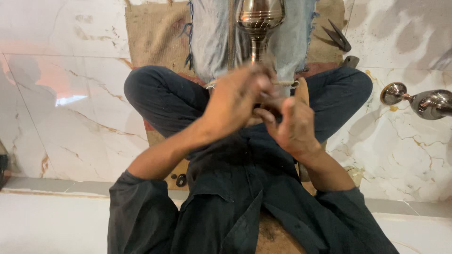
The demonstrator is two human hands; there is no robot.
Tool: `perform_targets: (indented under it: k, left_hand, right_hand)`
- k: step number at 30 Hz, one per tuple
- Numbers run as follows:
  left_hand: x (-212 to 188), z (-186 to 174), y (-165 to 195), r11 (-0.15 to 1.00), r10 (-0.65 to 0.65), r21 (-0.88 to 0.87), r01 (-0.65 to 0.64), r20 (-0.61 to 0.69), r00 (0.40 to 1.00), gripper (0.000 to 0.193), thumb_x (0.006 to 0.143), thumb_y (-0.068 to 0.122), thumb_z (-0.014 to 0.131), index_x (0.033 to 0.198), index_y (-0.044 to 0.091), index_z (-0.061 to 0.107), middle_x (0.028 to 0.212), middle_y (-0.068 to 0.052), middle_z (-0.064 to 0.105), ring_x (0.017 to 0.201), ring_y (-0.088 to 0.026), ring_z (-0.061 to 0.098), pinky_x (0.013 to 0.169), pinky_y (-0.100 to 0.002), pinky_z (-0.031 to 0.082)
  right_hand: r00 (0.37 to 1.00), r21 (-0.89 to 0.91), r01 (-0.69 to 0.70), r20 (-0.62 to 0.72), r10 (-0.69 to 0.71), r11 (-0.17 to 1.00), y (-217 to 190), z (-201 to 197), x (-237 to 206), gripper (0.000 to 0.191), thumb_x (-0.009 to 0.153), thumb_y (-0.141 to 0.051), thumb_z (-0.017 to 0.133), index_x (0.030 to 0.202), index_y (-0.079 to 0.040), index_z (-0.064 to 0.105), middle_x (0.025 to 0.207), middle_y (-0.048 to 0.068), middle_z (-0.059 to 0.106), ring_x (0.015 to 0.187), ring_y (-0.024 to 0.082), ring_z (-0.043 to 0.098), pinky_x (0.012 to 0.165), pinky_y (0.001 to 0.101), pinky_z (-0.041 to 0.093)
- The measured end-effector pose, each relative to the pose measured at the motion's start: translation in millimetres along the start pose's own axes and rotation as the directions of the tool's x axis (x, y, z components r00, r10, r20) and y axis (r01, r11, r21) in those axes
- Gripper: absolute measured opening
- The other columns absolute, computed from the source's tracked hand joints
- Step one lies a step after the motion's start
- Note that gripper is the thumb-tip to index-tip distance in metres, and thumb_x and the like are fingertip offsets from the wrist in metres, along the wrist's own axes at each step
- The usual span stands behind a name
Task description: The person sits cross-legged on the floor hammering decorative patterns into a brass vase-like vessel. They hold a punch against the metal with one hand and strike it with a wooden mallet in the other, working around the vessel's surface, which is steadied by a rope tied around it.
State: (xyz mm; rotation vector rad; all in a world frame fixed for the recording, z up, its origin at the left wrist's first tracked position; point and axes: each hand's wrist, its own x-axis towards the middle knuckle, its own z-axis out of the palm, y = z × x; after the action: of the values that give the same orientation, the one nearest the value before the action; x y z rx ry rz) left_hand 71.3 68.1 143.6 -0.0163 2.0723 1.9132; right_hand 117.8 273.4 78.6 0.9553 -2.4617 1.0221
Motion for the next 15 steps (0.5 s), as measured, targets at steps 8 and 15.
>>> perform_targets:
  k: [8, 15]
  left_hand:
    - [52, -42, -14, 0.697, 0.514, 0.589, -0.41, -0.011, 0.858, 0.017, 0.11, 0.012, 0.066, 0.124, 0.003, 0.064, 0.109, -0.016, 0.068, 0.1, -0.034, 0.068, 0.089, -0.045, 0.054]
    - [89, 8, -22, 0.646, 0.379, 0.664, -0.376, 0.149, 0.913, 0.02, 0.102, 0.019, 0.077, 0.108, 0.002, 0.067, 0.092, -0.015, 0.071, 0.086, -0.034, 0.071, 0.075, -0.045, 0.055]
  right_hand:
    - [0.661, -0.319, -0.64, 0.236, 0.713, 0.699, 6, -44, -93, 0.099, 0.091, -0.026, 0.086, 0.165, -0.012, 0.022, 0.103, 0.017, 0.059, 0.084, 0.033, 0.062, 0.073, 0.0441, 0.053]
    - [0.404, -0.105, -0.878, 0.362, 0.84, 0.467, -1, -48, -175, 0.083, 0.091, -0.01, 0.066, 0.165, -0.003, 0.028, 0.127, 0.021, 0.056, 0.1, 0.029, 0.064, 0.081, 0.0406, 0.055]
